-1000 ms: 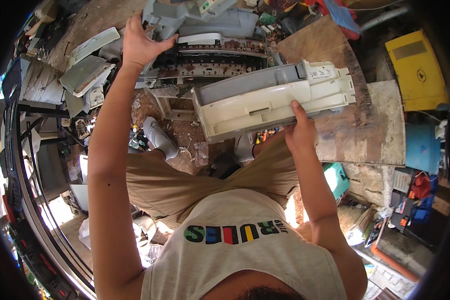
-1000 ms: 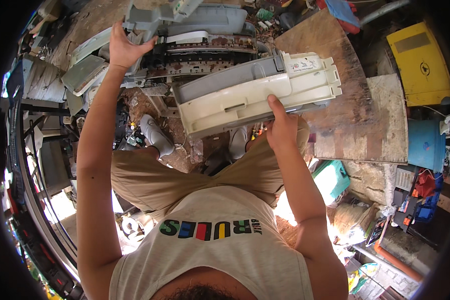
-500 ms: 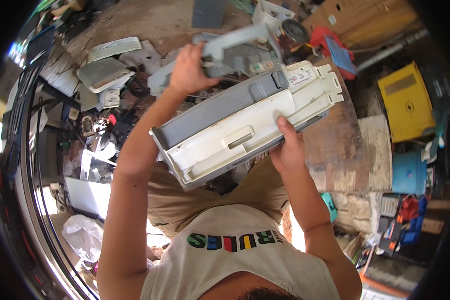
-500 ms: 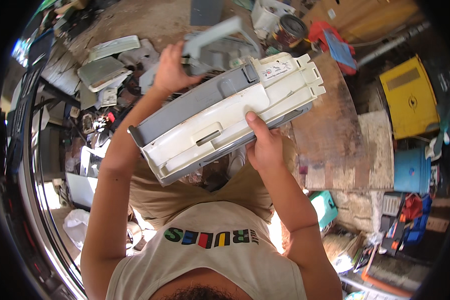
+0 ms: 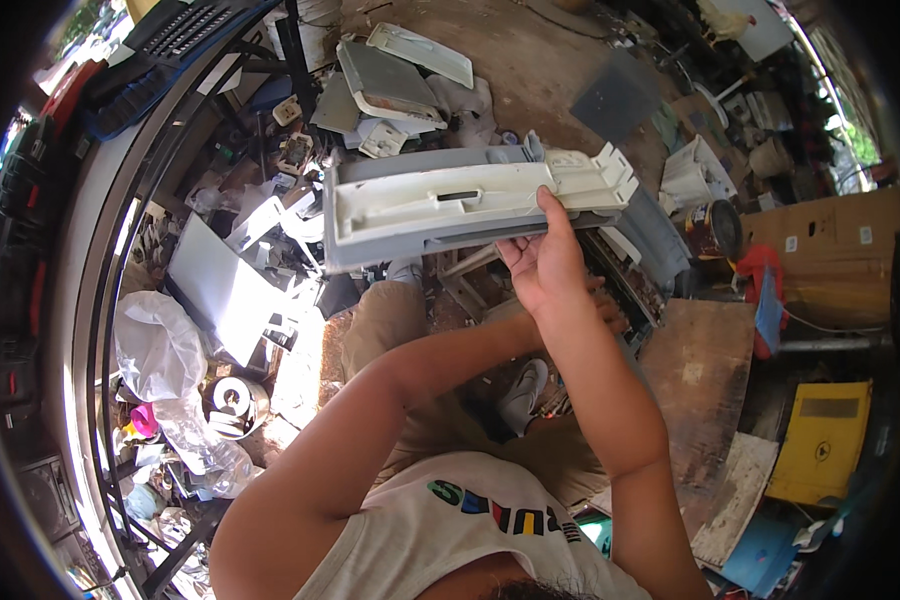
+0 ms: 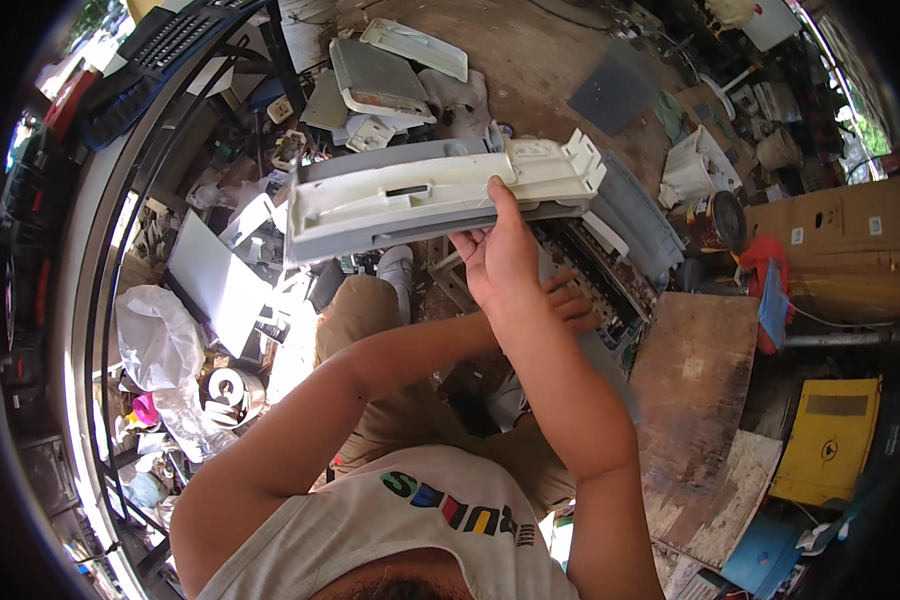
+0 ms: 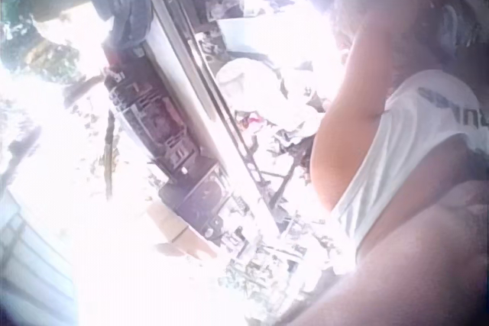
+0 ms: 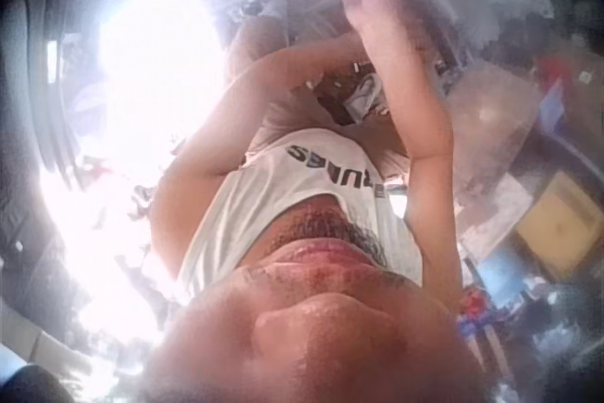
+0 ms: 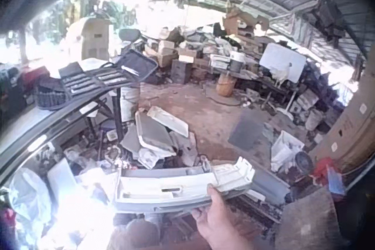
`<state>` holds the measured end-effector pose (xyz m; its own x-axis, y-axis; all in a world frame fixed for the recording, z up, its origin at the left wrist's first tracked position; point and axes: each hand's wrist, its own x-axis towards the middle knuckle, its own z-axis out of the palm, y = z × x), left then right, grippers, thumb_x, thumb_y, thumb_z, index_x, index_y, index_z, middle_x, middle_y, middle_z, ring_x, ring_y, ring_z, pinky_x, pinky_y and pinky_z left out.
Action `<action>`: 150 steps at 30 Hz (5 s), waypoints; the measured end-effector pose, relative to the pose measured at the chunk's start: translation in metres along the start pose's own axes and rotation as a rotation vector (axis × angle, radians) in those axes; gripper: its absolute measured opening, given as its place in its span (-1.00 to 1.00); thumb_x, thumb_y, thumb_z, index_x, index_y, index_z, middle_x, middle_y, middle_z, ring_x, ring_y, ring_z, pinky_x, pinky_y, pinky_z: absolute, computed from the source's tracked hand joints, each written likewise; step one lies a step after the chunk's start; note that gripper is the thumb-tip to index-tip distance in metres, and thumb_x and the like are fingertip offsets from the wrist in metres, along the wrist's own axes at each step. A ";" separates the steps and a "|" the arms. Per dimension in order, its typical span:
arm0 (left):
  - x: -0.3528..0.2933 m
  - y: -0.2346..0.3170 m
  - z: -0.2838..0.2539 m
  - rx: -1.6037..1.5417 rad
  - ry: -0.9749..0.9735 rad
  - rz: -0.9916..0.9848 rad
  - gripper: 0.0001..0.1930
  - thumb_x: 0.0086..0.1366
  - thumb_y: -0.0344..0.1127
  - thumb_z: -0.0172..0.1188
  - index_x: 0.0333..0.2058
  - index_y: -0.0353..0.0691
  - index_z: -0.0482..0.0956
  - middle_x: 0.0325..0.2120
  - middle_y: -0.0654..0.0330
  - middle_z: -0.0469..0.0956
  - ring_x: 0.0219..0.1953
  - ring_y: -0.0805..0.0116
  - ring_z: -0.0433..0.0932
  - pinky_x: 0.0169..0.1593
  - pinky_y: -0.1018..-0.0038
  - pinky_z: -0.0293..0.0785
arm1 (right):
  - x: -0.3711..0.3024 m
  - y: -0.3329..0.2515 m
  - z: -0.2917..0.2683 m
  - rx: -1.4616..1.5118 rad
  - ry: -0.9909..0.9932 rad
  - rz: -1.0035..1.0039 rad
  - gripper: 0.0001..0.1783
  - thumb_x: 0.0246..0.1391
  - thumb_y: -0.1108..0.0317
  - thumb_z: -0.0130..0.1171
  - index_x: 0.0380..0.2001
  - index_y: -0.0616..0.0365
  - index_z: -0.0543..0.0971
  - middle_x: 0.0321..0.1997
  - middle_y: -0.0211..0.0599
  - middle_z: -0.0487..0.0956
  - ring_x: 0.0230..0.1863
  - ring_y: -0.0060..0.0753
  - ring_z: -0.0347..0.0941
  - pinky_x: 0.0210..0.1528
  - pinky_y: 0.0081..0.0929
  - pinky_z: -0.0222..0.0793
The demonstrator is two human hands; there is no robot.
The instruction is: The person disassembles a printer by removing its outer plastic casing and using a screwdriver to remove internal screws and components.
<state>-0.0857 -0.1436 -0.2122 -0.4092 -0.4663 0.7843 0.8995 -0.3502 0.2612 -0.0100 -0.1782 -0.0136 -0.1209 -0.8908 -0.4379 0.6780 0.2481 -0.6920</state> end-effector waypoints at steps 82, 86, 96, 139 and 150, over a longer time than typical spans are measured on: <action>0.077 0.204 -0.092 1.953 0.431 -0.766 0.36 -0.31 0.12 0.62 0.38 -0.43 0.03 0.30 -0.22 0.25 0.34 -0.11 0.27 0.38 0.22 0.22 | -0.008 -0.211 0.008 -3.168 -0.484 -0.958 0.37 -0.65 0.19 0.54 0.41 0.12 0.15 0.29 0.04 0.33 0.32 0.02 0.25 0.34 -0.15 0.15; 0.117 0.193 -0.042 1.793 0.279 -0.118 0.24 -0.30 0.04 0.65 0.33 -0.33 0.17 0.26 -0.13 0.33 0.30 0.01 0.33 0.33 0.22 0.28 | -0.018 -0.168 0.063 -3.297 -0.808 -1.148 -0.22 -0.19 0.24 0.41 0.17 0.13 0.40 0.19 -0.11 0.46 0.25 -0.09 0.34 0.31 -0.18 0.23; 0.077 0.254 -0.093 1.757 0.662 -0.283 -0.36 -0.16 -0.23 0.44 -0.04 -0.31 0.50 -0.12 -0.04 0.58 -0.11 0.07 0.58 0.01 0.26 0.49 | 0.033 -0.159 0.007 -1.562 -0.564 -2.394 -0.45 -0.01 0.30 0.31 0.09 0.13 0.46 0.10 -0.15 0.51 0.20 -0.08 0.39 0.24 -0.20 0.33; -0.060 0.320 -0.141 1.591 1.305 -0.148 -0.05 -0.08 -0.02 0.62 0.12 -0.49 0.28 -0.01 -0.07 0.52 -0.03 0.15 0.52 0.10 0.33 0.43 | 0.183 -0.014 -0.182 -1.995 0.236 -1.106 -0.24 0.23 -0.16 0.04 0.35 0.08 0.30 0.49 -0.08 0.19 0.51 0.08 0.02 0.51 0.11 -0.19; 0.052 0.312 -0.152 2.009 1.221 -0.682 0.32 -0.22 0.43 0.44 0.31 -0.44 0.08 0.10 -0.29 0.44 0.18 -0.14 0.46 0.21 0.17 0.42 | -0.010 0.033 -0.236 -1.583 0.010 -0.778 -0.26 0.27 0.02 0.11 0.34 0.29 0.27 0.49 0.22 0.08 0.48 0.31 -0.01 0.46 0.10 -0.09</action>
<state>0.1508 -0.4006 -0.1749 0.2079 -0.9759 0.0669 -0.6224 -0.0792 0.7787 -0.1572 -0.0712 -0.1674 -0.0527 -0.9706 0.2350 -0.8223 -0.0914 -0.5617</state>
